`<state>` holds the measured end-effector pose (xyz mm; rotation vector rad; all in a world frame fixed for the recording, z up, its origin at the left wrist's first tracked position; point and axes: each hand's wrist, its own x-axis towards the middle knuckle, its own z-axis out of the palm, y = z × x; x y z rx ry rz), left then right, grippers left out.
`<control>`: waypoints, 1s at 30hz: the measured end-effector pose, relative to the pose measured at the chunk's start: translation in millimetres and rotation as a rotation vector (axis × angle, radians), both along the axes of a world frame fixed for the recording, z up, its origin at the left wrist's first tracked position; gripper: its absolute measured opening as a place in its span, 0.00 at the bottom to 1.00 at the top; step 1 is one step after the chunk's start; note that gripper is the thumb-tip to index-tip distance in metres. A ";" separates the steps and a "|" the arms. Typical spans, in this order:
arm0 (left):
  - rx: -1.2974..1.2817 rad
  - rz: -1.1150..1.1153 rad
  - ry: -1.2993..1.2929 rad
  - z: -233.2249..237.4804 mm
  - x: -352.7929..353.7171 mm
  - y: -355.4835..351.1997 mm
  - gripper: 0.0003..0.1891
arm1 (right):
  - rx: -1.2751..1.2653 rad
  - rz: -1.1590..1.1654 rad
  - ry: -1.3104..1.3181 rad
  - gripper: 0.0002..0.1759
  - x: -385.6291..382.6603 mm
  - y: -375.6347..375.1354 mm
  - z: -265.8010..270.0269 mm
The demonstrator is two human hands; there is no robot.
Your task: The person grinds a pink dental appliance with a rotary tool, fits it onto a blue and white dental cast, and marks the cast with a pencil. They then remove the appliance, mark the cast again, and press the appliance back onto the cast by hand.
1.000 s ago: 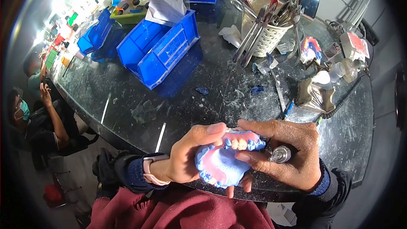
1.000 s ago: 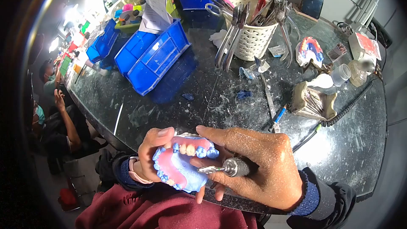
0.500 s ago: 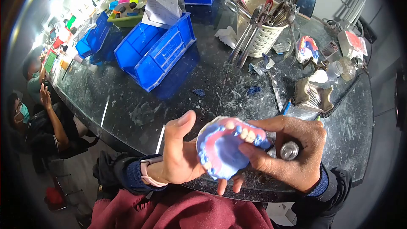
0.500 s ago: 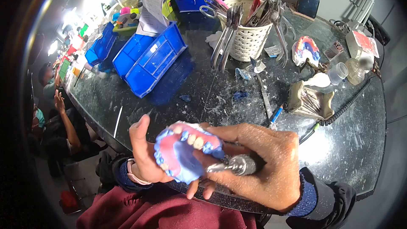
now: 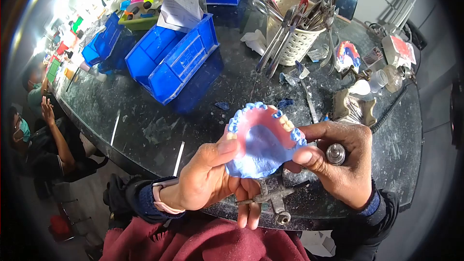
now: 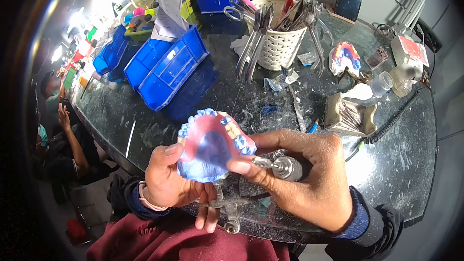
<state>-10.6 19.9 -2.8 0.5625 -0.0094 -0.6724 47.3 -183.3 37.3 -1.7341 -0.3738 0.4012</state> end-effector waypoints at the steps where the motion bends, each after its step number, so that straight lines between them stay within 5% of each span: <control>1: 0.011 0.013 -0.015 0.9 0.0 -0.4 0.30 | 0.040 0.020 0.036 0.17 1.4 -1.0 -0.8; 17: 0.356 0.184 -0.224 13.8 6.2 -10.3 0.49 | 0.020 0.174 -0.119 0.15 9.8 -5.5 -1.5; 30: 0.594 0.187 -0.289 12.8 0.1 -10.2 0.52 | -0.069 0.177 -0.307 0.19 9.5 -5.9 -2.6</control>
